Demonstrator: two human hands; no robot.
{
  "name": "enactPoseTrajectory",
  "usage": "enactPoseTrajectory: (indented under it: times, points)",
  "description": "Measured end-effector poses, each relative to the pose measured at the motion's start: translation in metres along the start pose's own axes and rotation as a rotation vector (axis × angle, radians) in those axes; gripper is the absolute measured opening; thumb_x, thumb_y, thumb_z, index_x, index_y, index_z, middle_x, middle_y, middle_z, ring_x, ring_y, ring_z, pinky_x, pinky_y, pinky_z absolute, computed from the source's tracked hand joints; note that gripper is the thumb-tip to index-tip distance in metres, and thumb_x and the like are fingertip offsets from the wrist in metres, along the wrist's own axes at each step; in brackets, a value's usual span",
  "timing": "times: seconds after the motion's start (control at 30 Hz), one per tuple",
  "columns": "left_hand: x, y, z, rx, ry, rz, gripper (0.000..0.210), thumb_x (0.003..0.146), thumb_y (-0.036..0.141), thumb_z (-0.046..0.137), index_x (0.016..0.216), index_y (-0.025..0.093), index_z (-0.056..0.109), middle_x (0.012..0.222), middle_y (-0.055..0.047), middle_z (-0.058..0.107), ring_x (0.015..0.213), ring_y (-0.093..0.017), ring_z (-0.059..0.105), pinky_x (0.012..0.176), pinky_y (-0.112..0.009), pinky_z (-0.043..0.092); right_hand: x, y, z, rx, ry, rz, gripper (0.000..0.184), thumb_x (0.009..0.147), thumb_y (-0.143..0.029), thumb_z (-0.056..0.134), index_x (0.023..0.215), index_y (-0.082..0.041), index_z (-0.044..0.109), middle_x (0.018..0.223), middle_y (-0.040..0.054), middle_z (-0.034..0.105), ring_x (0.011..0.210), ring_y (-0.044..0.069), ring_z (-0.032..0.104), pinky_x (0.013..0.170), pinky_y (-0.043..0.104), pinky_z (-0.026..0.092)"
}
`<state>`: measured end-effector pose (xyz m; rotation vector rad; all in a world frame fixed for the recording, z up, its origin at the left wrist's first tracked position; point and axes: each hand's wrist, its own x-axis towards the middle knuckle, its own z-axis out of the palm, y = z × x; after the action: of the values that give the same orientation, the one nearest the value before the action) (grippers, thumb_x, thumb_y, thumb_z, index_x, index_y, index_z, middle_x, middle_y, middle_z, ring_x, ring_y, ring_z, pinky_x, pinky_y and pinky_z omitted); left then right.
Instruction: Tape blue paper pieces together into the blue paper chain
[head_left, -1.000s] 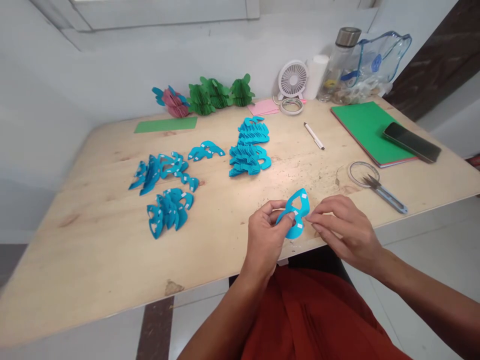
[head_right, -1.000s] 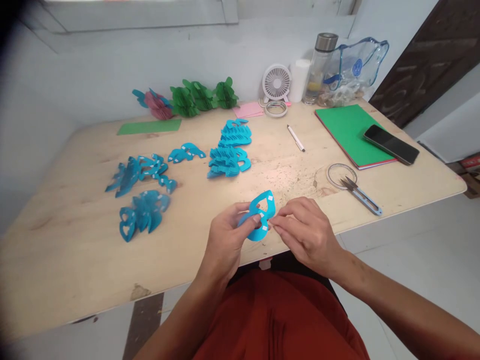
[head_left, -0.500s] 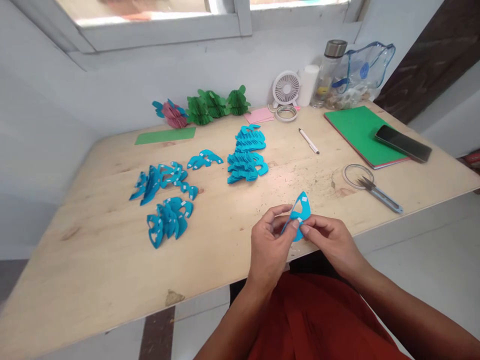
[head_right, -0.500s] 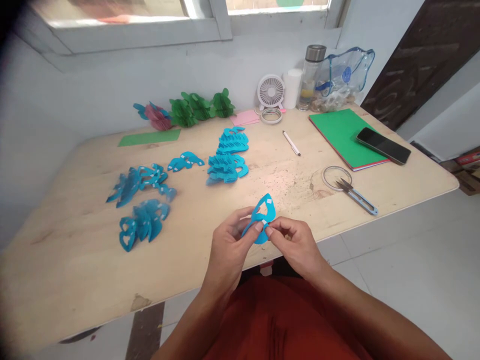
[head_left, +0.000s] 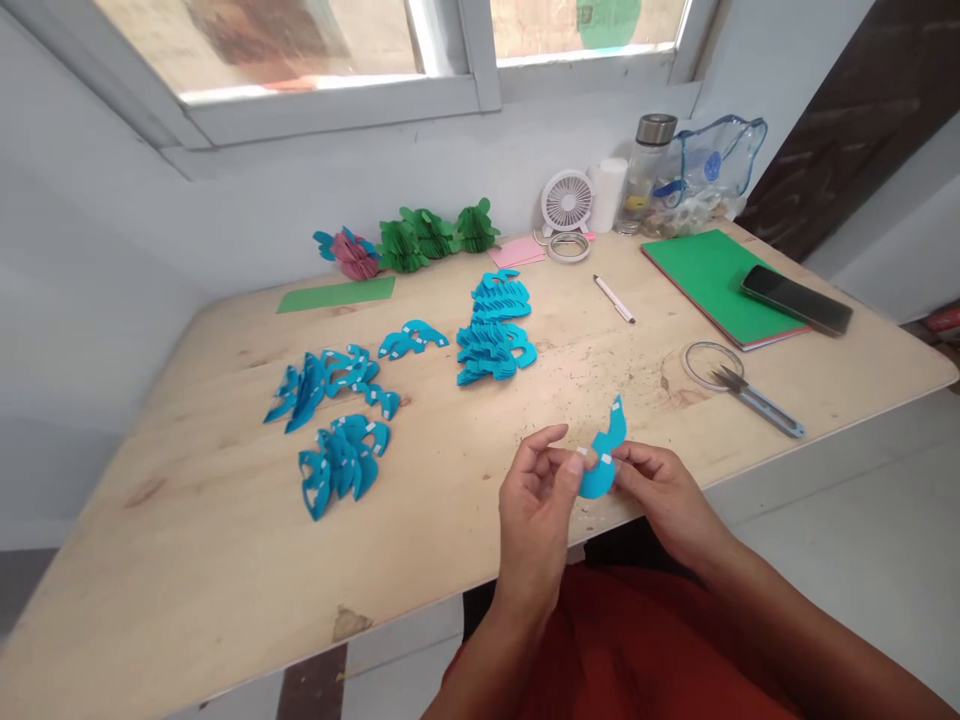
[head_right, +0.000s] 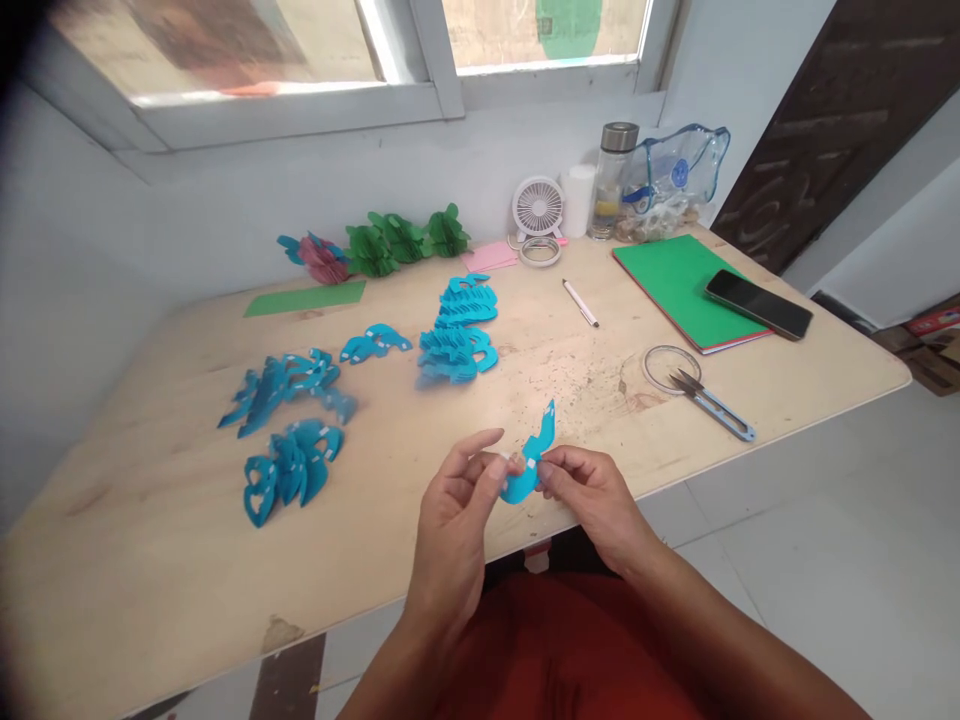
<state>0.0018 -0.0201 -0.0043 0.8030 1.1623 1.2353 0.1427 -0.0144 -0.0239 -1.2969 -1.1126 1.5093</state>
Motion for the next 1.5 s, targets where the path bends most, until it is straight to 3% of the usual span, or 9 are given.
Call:
enactPoseTrajectory:
  times: [0.27,0.5,0.6,0.87,1.13,1.23,1.33,1.4,1.5]
  points:
    - [0.001,-0.012,0.004,0.13,0.09,0.163,0.029,0.081,0.026,0.062,0.109,0.02,0.054,0.068,0.004,0.054,0.067,-0.012,0.055,0.07,-0.025,0.045,0.001,-0.003,0.012,0.013,0.022,0.04,0.028,0.079,-0.043,0.062,0.068,-0.018,0.061,0.062,-0.0005,0.053,0.063,0.013,0.046,0.063,0.026,0.039]
    - [0.005,-0.02,-0.002,0.196,0.104,0.231,0.032,0.082,0.024,0.06,0.114,0.022,0.053,0.067,0.004,0.052,0.067,-0.013,0.054,0.07,-0.026,0.045,0.004,-0.004,0.014,0.282,0.004,-0.025,0.023,0.083,-0.04,0.057,0.081,-0.019,0.064,0.076,0.0034,0.059,0.072,0.017,0.051,0.069,0.029,0.043]
    - [0.005,-0.023,-0.004,0.265,0.086,0.262,0.034,0.084,0.024,0.058,0.117,0.022,0.052,0.069,0.003,0.053,0.069,-0.013,0.054,0.073,-0.027,0.044,0.006,-0.006,0.015,0.253,0.047,0.025,0.021,0.078,-0.04,0.065,0.086,-0.02,0.064,0.079,0.0011,0.06,0.073,0.015,0.052,0.071,0.028,0.043]
    - [0.003,-0.025,-0.007,0.259,0.047,0.241,0.033,0.084,0.027,0.057,0.117,0.021,0.052,0.066,0.003,0.051,0.065,-0.013,0.052,0.067,-0.025,0.044,0.015,-0.003,0.016,0.137,0.19,0.031,0.029,0.07,-0.044,0.072,0.073,-0.018,0.06,0.067,-0.0002,0.056,0.062,0.013,0.047,0.061,0.025,0.04]
    - [-0.002,-0.023,-0.027,0.268,0.121,0.235,0.029,0.086,0.031,0.054,0.114,0.02,0.054,0.065,0.003,0.048,0.064,-0.013,0.049,0.065,-0.024,0.042,0.019,0.0,0.023,0.002,0.103,-0.006,0.037,0.079,-0.05,0.061,0.06,-0.018,0.058,0.058,0.0003,0.054,0.059,0.014,0.048,0.06,0.026,0.04]
    - [-0.004,-0.018,-0.046,0.317,0.183,0.275,0.028,0.087,0.03,0.053,0.113,0.02,0.055,0.064,0.003,0.048,0.062,-0.013,0.049,0.064,-0.023,0.042,0.02,-0.002,0.037,-0.102,0.029,-0.055,0.042,0.083,-0.051,0.055,0.056,-0.019,0.056,0.058,0.0018,0.056,0.061,0.015,0.05,0.061,0.026,0.042]
    - [-0.006,-0.006,-0.07,0.326,0.303,0.315,0.028,0.086,0.03,0.055,0.112,0.02,0.055,0.066,0.003,0.051,0.063,-0.012,0.052,0.063,-0.023,0.043,0.02,-0.003,0.05,-0.155,-0.109,-0.089,0.037,0.086,-0.05,0.05,0.069,-0.02,0.063,0.065,0.0025,0.06,0.064,0.016,0.053,0.063,0.026,0.045]
    - [-0.004,0.004,-0.091,0.304,0.513,0.375,0.03,0.083,0.03,0.058,0.111,0.019,0.056,0.066,0.003,0.054,0.061,-0.012,0.052,0.062,-0.022,0.043,0.021,-0.002,0.054,-0.196,-0.171,-0.107,0.033,0.087,-0.049,0.049,0.084,-0.021,0.066,0.071,0.0024,0.062,0.067,0.016,0.055,0.065,0.026,0.047]
    - [0.002,0.021,-0.131,0.322,0.819,0.449,0.036,0.079,0.029,0.061,0.112,0.018,0.055,0.065,0.003,0.057,0.059,-0.011,0.052,0.061,-0.022,0.043,0.022,0.004,0.052,-0.311,-0.155,-0.141,0.03,0.087,-0.047,0.049,0.091,-0.022,0.066,0.073,0.0019,0.062,0.07,0.016,0.057,0.066,0.026,0.048]
